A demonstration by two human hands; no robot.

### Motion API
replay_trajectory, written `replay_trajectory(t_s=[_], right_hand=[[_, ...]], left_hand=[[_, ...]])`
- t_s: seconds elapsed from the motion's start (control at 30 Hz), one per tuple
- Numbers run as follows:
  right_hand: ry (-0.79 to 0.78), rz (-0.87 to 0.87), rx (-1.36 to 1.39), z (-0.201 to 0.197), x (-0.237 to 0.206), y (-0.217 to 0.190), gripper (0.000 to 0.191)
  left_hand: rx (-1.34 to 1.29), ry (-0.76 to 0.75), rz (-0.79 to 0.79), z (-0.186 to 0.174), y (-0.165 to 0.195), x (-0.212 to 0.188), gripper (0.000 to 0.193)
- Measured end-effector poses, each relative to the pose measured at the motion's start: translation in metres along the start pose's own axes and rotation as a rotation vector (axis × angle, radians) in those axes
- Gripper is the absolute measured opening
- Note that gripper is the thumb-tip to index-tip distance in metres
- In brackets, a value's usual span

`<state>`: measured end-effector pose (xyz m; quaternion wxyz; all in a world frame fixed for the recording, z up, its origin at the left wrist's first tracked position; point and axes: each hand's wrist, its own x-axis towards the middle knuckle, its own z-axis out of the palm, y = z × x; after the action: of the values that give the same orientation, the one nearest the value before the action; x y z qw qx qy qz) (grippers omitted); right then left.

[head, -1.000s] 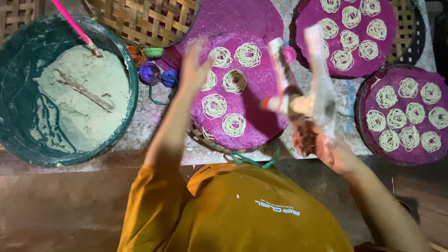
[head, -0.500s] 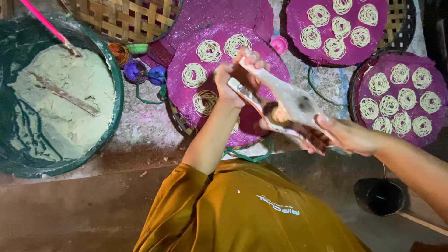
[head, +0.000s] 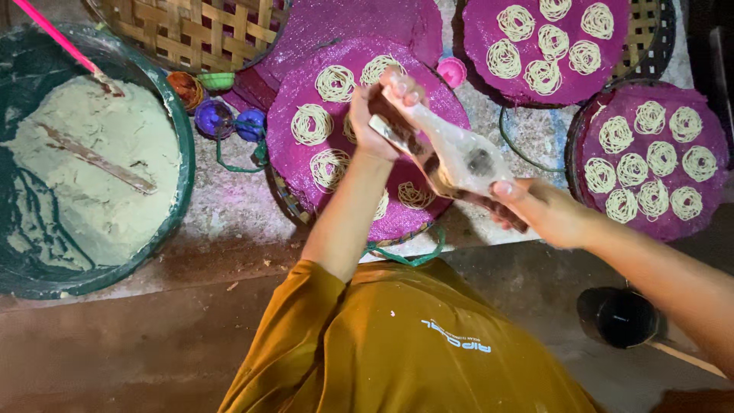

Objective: The person uses a manual dough press to form small circular dough pieces and places them in spiral patterns on purple trays. They repeatedly load dough into the press, squeeze it shut, and release the shaped dough onto the trays.

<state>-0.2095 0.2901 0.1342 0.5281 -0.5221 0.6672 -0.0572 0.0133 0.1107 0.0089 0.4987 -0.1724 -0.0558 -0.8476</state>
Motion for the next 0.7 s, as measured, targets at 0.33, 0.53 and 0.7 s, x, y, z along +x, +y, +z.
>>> replay_trajectory(t_s=[0.33, 0.53, 0.7], right_hand=[[-0.023, 0.021, 0.058, -0.003, -0.003, 0.009, 0.078], [0.094, -0.099, 0.125, 0.011, 0.012, 0.014, 0.069], [0.076, -0.115, 0.145, 0.004, 0.003, 0.033, 0.069]], left_hand=[[0.037, 0.077, 0.009, 0.001, -0.010, -0.002, 0.022], [0.148, 0.173, -0.062, 0.016, 0.011, 0.011, 0.031], [1.156, 0.628, -0.581, 0.002, 0.006, -0.024, 0.058]])
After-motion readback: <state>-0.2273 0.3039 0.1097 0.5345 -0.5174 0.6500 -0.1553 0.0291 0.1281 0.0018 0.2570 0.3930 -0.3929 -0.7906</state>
